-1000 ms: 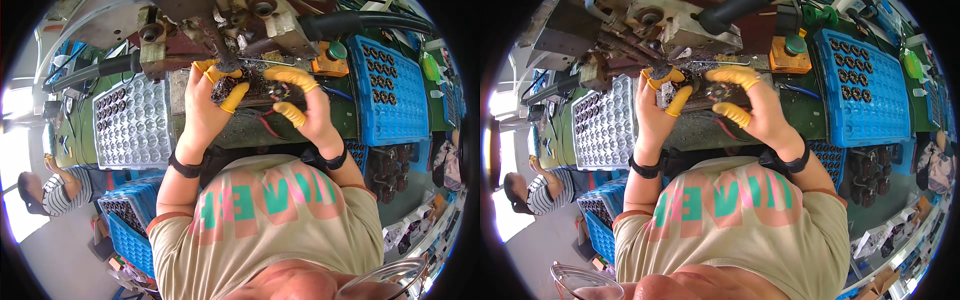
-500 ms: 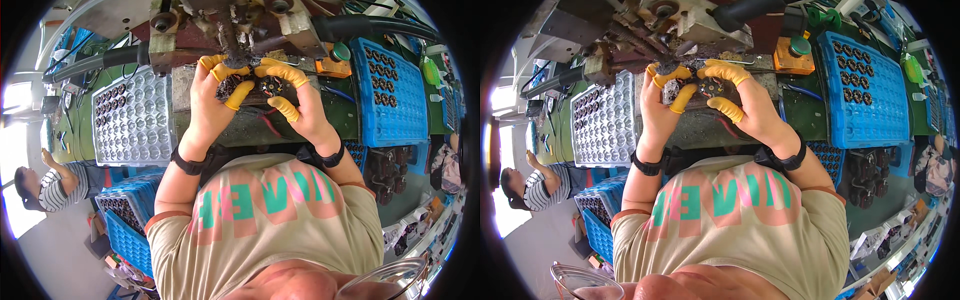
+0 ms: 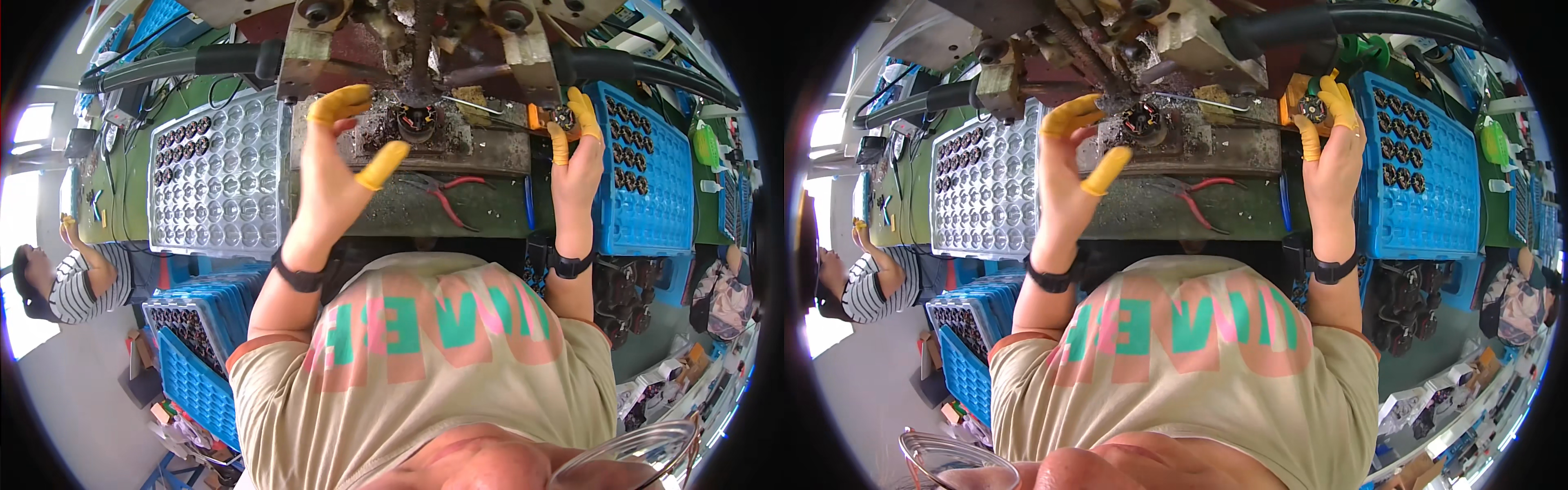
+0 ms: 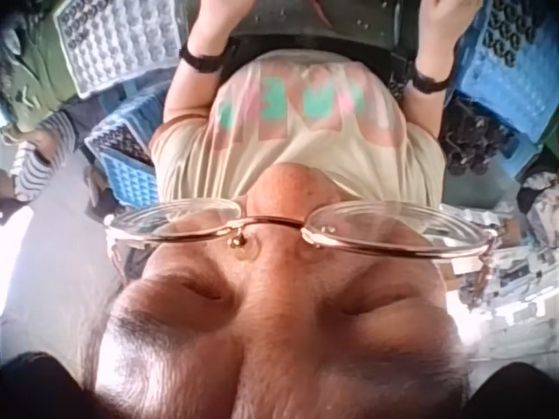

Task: Assembling small electronic components using an automated press machine and manual hand tools.

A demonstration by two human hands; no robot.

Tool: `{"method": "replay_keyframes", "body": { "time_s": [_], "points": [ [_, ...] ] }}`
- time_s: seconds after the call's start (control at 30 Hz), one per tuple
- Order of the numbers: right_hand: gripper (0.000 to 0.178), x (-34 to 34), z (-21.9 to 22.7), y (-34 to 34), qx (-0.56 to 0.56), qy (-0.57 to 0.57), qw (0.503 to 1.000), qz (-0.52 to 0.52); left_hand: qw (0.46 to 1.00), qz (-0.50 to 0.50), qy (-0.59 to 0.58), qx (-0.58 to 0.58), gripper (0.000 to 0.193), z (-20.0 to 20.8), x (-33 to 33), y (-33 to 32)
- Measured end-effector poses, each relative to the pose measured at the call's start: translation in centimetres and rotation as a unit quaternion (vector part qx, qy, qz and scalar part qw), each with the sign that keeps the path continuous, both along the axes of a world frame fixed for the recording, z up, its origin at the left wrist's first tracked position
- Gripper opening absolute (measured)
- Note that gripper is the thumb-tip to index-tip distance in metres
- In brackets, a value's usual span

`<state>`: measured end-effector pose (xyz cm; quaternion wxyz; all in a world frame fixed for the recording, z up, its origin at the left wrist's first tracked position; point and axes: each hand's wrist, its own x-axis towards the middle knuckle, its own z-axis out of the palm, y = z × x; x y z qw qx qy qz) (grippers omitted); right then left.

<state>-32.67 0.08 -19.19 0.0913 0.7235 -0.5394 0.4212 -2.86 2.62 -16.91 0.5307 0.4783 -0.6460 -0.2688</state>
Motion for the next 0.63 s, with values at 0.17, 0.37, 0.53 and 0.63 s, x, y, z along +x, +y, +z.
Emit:
{"method": "replay_keyframes", "body": {
  "time_s": [0.17, 0.37, 0.53, 0.63],
  "points": [
    [0.034, -0.1, -0.1, 0.1, 0.003, 0.034, 0.999, -0.035, 0.994, 0.064, -0.032, 0.086, 0.053, 0.8, 6.2, 3.1],
    [0.038, -0.1, 1.7, 1.0, 0.093, -0.074, 0.993, -0.018, 0.985, 0.134, -0.014, 0.110, 0.041, 1.3, 11.3, 6.7],
    [0.040, 1.4, 3.2, 3.6, 0.071, -0.162, 0.981, 0.085, 0.941, 0.157, -0.254, 0.159, 0.037, 2.5, 15.0, 7.6],
    [0.042, 1.9, 2.9, 5.0, 0.126, -0.233, 0.956, 0.129, 0.920, 0.101, -0.339, 0.168, 0.039, 2.6, 17.0, 7.1]
  ]
}}
